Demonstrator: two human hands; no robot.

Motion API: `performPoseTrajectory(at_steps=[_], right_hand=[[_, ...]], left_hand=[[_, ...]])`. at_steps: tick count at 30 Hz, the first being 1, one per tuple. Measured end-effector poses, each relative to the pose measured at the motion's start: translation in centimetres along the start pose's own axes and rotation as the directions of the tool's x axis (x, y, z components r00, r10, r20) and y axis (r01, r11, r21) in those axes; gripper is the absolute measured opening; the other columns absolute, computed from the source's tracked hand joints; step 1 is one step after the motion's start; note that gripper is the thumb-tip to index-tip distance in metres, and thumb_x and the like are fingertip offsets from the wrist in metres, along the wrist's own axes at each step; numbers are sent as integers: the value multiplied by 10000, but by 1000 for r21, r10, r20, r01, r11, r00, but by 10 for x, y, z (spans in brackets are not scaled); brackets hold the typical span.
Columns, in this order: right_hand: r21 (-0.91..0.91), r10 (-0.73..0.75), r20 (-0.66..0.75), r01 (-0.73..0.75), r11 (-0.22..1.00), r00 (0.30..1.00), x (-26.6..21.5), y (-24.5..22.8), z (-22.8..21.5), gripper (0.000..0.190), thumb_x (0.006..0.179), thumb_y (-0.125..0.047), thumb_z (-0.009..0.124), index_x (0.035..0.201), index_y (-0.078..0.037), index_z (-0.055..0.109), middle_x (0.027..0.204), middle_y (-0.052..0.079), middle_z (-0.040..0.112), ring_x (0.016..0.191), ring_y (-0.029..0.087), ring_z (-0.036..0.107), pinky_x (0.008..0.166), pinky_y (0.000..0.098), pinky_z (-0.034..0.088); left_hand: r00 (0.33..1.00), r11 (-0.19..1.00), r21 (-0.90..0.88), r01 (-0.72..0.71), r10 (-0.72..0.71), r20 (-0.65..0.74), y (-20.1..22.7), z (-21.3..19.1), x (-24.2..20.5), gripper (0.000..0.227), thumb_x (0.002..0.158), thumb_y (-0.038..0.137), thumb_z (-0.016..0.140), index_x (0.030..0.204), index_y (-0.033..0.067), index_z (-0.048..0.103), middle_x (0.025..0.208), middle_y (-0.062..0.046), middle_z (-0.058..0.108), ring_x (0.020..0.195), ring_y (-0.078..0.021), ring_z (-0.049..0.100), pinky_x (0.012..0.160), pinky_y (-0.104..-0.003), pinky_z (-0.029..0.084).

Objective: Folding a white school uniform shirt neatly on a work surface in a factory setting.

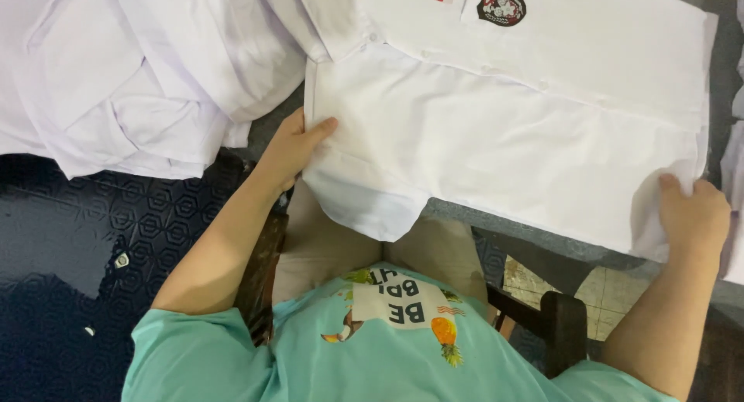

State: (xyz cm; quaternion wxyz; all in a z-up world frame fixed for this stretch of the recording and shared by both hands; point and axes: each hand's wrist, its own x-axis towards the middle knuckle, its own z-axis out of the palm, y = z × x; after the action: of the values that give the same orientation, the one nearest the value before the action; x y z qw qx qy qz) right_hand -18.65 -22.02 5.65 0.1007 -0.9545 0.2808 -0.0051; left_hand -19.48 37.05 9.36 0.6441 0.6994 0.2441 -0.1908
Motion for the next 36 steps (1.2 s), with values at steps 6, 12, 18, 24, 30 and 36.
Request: performPoseTrajectory(at_steps=[6,12,18,24,30,36], right_hand=[[169,-87,35,80,982,996,-25,39,-28,533,1204,-331,496,1336,171,615,1188,402,619,1030,568,569,824,609,410],[-256,71,714,165,952,697,-111,-22,-72,466,1002,-409,637,790,-36,817,663,96,807,588,189,682,632,272,509],[-142,-113,562,230,963,819,-102,-98,-96,387,1054,-364,554,1346,-150,693,1163,88,814,947,268,745,875,409,594],[71,-585,120,581,811,802,20,-143,-15,546,1068,-412,548,1434,-7,562,1453,225,499,1312,430,459,979,646,348],[-319,-625,30,600,734,780,110,-111,56,600,1188,-564,442,1122,5,622,1047,210,689,986,473,584,784,606,381],[-225,-369,242,422,878,897,51,-59,-12,665,1172,-560,365,1182,21,686,1139,329,702,1074,561,614,853,603,473]], left_hand=[[971,961,173,-215,229,-66,19,-35,-6,547,938,311,589,1450,136,511,1413,-45,611,1294,-238,568,1092,-411,454],[900,841,389,-377,431,-61,12,-104,0,308,1004,208,599,1291,104,640,1206,-35,676,1073,-185,631,923,-321,472],[927,774,550,-313,376,-1,8,-100,0,335,1087,352,596,889,103,492,837,15,476,760,-125,455,673,-309,339],[879,692,643,-328,473,-61,16,-79,13,424,1079,448,591,873,78,565,856,-17,512,809,-194,486,718,-364,344],[897,739,595,-317,437,-65,29,-72,26,418,1017,496,575,1130,110,688,1130,-44,668,1041,-211,601,882,-355,426],[905,653,659,-374,412,106,29,-72,90,309,1009,328,538,1140,79,664,1202,-62,648,1121,-240,581,941,-360,402]])
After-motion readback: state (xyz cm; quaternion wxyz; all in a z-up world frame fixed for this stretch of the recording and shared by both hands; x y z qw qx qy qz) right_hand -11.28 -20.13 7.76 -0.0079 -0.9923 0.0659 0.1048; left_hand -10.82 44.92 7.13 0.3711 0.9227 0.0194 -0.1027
